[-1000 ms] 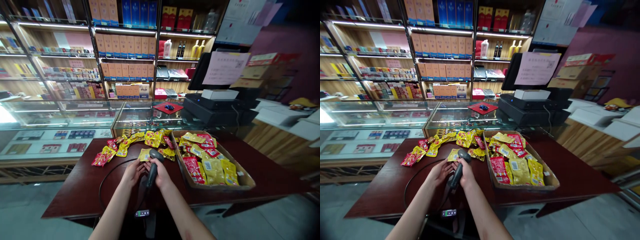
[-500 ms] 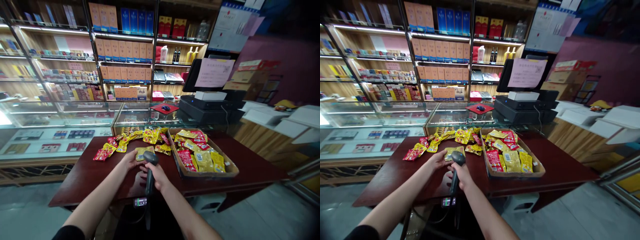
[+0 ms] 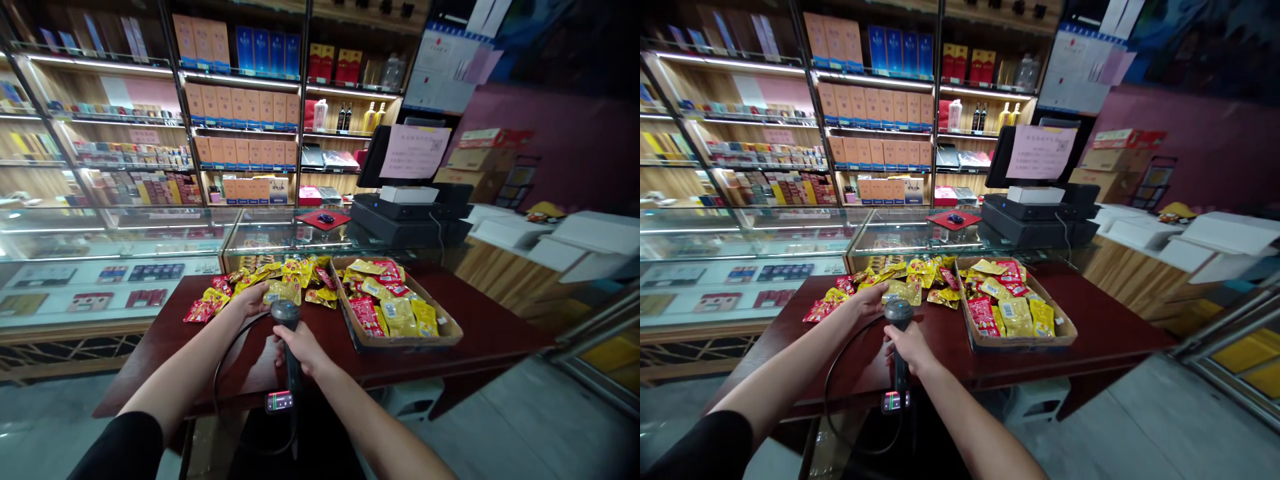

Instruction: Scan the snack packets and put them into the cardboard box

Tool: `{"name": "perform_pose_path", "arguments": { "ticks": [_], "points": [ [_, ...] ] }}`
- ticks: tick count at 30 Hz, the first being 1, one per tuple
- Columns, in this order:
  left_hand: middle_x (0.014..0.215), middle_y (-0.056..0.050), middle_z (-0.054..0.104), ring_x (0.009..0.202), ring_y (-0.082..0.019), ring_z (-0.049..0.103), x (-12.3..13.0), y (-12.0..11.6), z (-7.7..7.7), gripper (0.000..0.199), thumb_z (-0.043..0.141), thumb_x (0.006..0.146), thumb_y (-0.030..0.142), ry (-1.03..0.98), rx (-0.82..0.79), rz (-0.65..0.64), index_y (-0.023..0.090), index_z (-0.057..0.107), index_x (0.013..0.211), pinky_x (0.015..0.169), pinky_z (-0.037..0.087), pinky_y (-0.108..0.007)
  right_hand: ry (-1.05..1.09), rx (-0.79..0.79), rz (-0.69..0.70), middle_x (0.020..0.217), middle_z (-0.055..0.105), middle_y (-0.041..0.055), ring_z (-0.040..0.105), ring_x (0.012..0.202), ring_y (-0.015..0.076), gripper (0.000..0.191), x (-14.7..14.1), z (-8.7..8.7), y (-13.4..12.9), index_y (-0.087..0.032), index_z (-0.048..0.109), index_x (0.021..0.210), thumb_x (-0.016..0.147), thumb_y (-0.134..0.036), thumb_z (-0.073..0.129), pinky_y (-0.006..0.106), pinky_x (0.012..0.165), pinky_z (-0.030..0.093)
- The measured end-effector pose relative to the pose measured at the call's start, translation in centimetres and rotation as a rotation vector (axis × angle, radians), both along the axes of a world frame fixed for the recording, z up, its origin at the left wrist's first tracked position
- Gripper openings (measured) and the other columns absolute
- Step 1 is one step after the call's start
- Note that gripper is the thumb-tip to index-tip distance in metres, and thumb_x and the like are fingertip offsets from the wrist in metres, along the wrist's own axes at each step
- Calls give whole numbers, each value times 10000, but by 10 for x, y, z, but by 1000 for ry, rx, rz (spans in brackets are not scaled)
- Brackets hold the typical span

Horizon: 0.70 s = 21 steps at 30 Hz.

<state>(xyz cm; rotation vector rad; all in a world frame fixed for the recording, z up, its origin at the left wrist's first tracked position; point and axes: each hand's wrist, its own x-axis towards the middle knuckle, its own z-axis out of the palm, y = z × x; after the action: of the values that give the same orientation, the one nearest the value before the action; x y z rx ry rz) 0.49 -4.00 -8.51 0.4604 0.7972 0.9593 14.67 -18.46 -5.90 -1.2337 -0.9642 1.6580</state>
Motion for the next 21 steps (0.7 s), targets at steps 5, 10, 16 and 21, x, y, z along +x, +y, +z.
{"name": "perform_pose_path", "arguments": {
  "ticks": [5,10,16,21],
  "points": [
    [876,-90,706,713,-199,696,2,-5,-3,234,525,898,181,114,38,-10,160,577,1125,680,571,-339,-50,2,11,412,510,-20,499,344,127,179,-4,-7,-2,-163,534,656,729,-301,621,246,355,440],
    [886,-105,710,728,-199,694,8,-18,-1,191,506,901,153,67,143,43,135,613,1059,711,570,-340,-49,76,25,427,497,-47,463,355,102,183,-5,-13,-5,-173,528,688,705,-316,641,228,379,405],
    [934,-128,712,778,-199,699,9,-28,4,243,512,892,122,16,186,51,109,624,1107,749,565,-313,23,77,85,471,528,-69,468,381,91,274,-4,-10,-12,-191,494,815,678,-341,677,224,433,407],
    [977,-144,708,821,-211,704,8,-35,5,258,511,894,122,-5,175,76,96,609,1131,780,566,-333,13,98,111,481,536,-70,476,390,92,330,-5,-13,-19,-188,486,849,692,-405,679,221,435,398]
  ]
}}
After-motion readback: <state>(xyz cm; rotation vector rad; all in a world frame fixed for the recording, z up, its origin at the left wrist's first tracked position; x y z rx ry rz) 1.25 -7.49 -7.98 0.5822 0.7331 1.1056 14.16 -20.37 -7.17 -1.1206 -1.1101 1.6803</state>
